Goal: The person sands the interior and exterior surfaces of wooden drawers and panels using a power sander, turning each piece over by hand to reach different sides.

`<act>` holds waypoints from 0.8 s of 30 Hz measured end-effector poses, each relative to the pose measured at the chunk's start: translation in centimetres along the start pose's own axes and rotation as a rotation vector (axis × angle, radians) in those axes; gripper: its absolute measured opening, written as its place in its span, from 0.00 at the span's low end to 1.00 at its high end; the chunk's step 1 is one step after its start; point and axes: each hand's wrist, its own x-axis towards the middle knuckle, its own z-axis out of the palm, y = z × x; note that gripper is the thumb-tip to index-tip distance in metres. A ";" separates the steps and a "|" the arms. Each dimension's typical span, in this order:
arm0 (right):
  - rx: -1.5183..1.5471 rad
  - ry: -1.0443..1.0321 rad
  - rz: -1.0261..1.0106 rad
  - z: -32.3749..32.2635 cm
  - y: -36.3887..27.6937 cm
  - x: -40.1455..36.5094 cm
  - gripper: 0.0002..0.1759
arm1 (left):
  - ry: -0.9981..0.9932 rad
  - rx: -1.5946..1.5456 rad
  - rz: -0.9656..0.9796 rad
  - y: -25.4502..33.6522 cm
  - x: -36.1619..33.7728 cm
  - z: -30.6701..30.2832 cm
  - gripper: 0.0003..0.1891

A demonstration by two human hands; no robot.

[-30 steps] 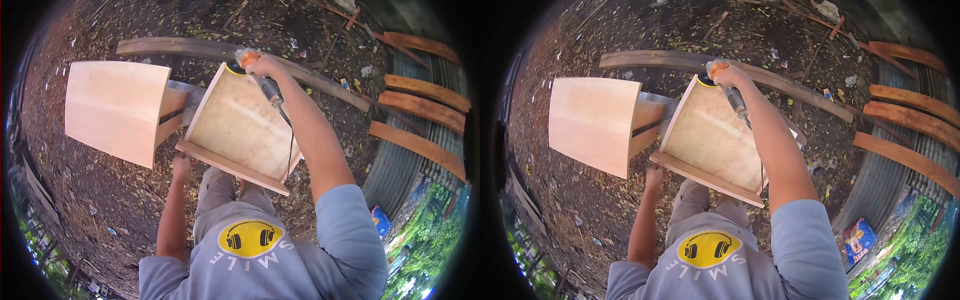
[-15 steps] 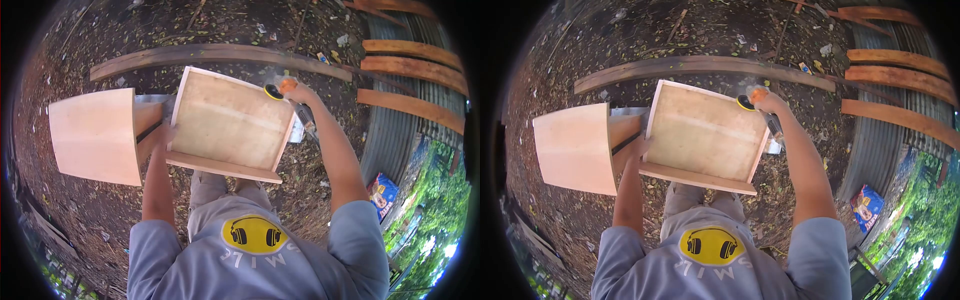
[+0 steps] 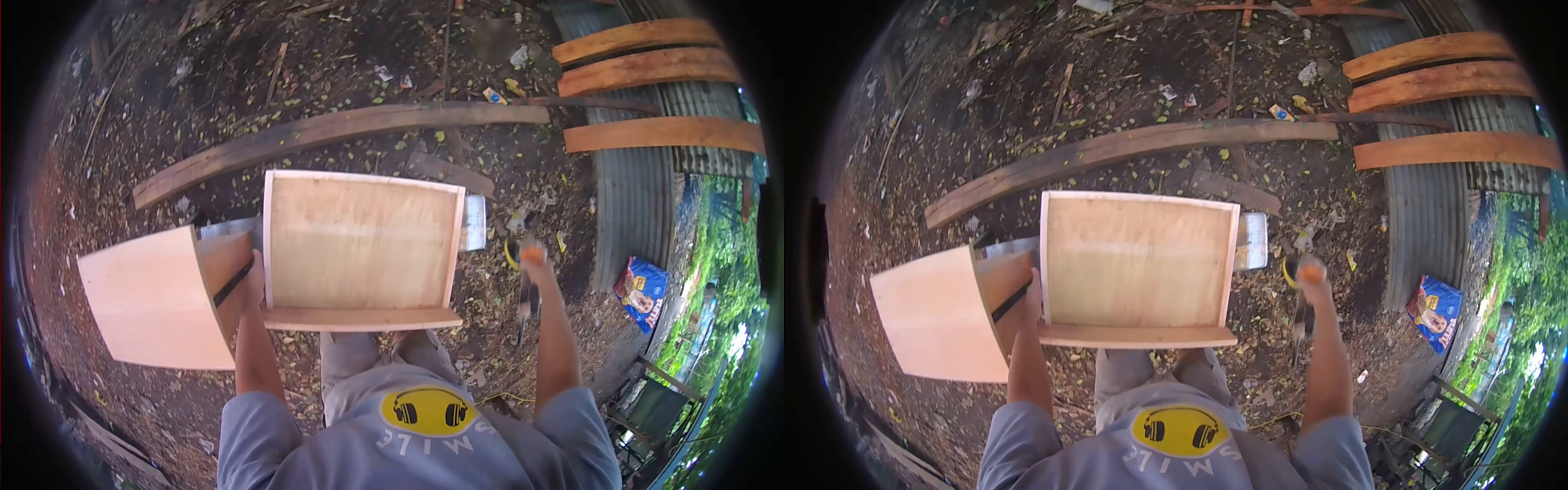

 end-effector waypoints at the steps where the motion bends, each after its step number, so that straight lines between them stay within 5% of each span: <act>1: 0.097 0.002 0.193 1.7 4.9 -0.6 0.48 | -0.010 0.085 0.044 -1.6 3.0 -0.9 0.34; 5: 0.497 -0.045 0.499 5.4 15.9 -9.9 0.40 | -0.050 0.159 -0.010 -2.7 7.0 -1.2 0.31; 7: 0.579 -0.027 0.604 8.2 21.1 -13.2 0.14 | -0.028 0.150 -0.093 -2.6 7.3 -1.1 0.28; 9: 0.672 -0.114 0.779 9.4 24.3 -15.7 0.37 | -0.025 0.058 -0.166 -0.3 4.3 0.2 0.25; 15: 0.810 -0.018 0.831 10.1 25.7 -19.9 0.36 | 0.002 0.303 -0.052 0.7 2.9 0.9 0.36; 17: 0.840 0.044 0.799 10.4 26.1 -19.5 0.35 | 0.077 0.530 0.032 4.2 0.4 2.3 0.44; 18: 0.861 0.064 0.790 10.6 26.3 -19.2 0.35 | 0.105 0.684 -0.075 9.4 -5.4 6.2 0.45; 19: 0.867 0.182 0.712 11.6 26.4 -18.7 0.23 | 0.153 0.742 0.057 8.8 -4.4 6.5 0.44; 21: 0.934 0.158 0.751 11.0 25.0 -18.4 0.23 | 0.220 0.856 0.292 12.0 -10.0 10.7 0.43; 24: 1.087 0.151 0.682 8.2 20.3 -19.0 0.24 | -0.102 0.762 0.260 16.7 -17.0 16.4 0.29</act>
